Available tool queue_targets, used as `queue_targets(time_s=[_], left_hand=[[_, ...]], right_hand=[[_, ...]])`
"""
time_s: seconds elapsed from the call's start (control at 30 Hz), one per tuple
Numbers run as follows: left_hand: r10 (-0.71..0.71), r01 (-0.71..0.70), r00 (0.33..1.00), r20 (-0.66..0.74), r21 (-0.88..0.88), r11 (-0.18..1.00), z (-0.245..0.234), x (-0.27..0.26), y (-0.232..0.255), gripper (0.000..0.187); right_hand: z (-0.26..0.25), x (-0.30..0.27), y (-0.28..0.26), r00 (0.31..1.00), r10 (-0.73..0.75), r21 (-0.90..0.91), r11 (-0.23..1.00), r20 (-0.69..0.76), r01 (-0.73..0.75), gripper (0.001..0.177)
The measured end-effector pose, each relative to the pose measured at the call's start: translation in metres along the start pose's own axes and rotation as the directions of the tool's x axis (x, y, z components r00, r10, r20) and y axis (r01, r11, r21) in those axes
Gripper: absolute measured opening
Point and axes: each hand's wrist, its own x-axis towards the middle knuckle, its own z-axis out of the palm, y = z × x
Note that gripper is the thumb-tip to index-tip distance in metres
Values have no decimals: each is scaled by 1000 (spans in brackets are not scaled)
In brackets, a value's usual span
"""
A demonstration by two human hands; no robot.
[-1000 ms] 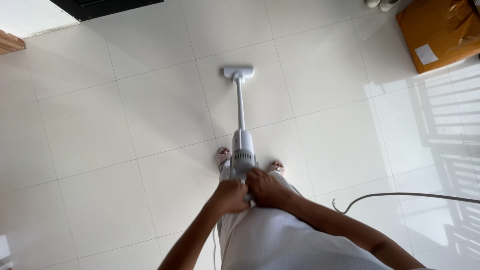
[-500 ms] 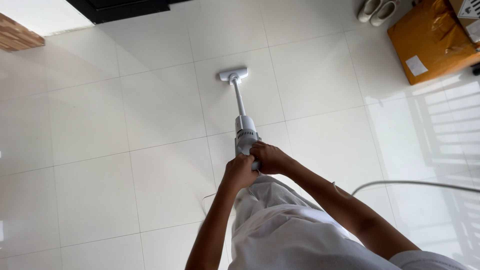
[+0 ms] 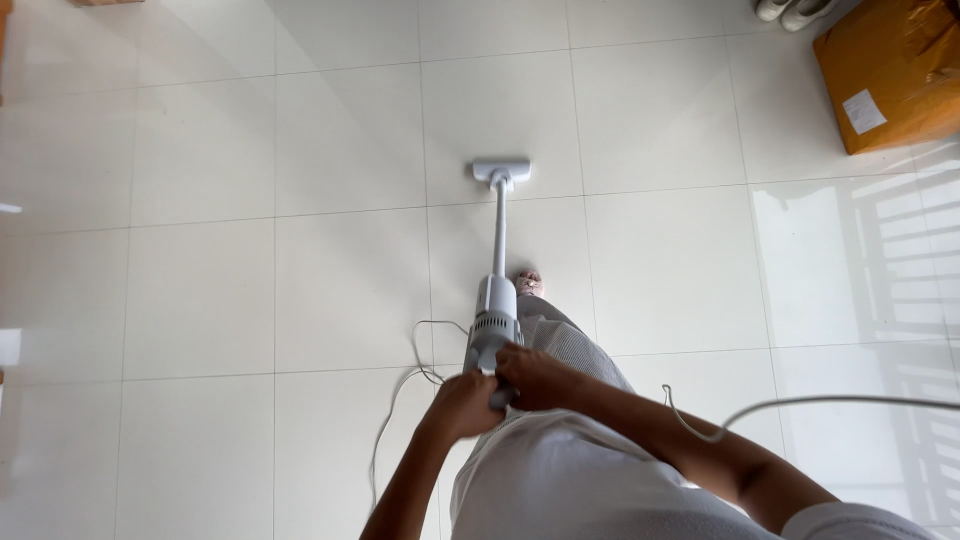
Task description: The person uses a corded stick vacuum to clean a white tiled floor. They move the vacuum back and forth across the room, navigating around wooden chairs and a table, and continue until the end of the clip.
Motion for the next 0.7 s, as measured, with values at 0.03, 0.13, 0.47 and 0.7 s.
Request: queue_targets(time_s=[0.03,0.13,0.47,0.7], left_hand=[[-5,5,1000,-8,2,1000,12,-20,3,39],[-12,12,998,-67,6,1000,32,-74,23,34],[-40,44,987,-154,22,999,67,-82,16,35],[-37,17,976,-215,-96,995,78,-6,20,22]], right_hand=[[-1,-11,-25,1000,-8,-5,1000,-3,8,31],[-10,-44,-83,998,-20,75,997,60,15,23],[16,-52,-89,994,-106,55,993,-36,108,12],[21,-48,-25,995,83,74,994,-61,-78,16]])
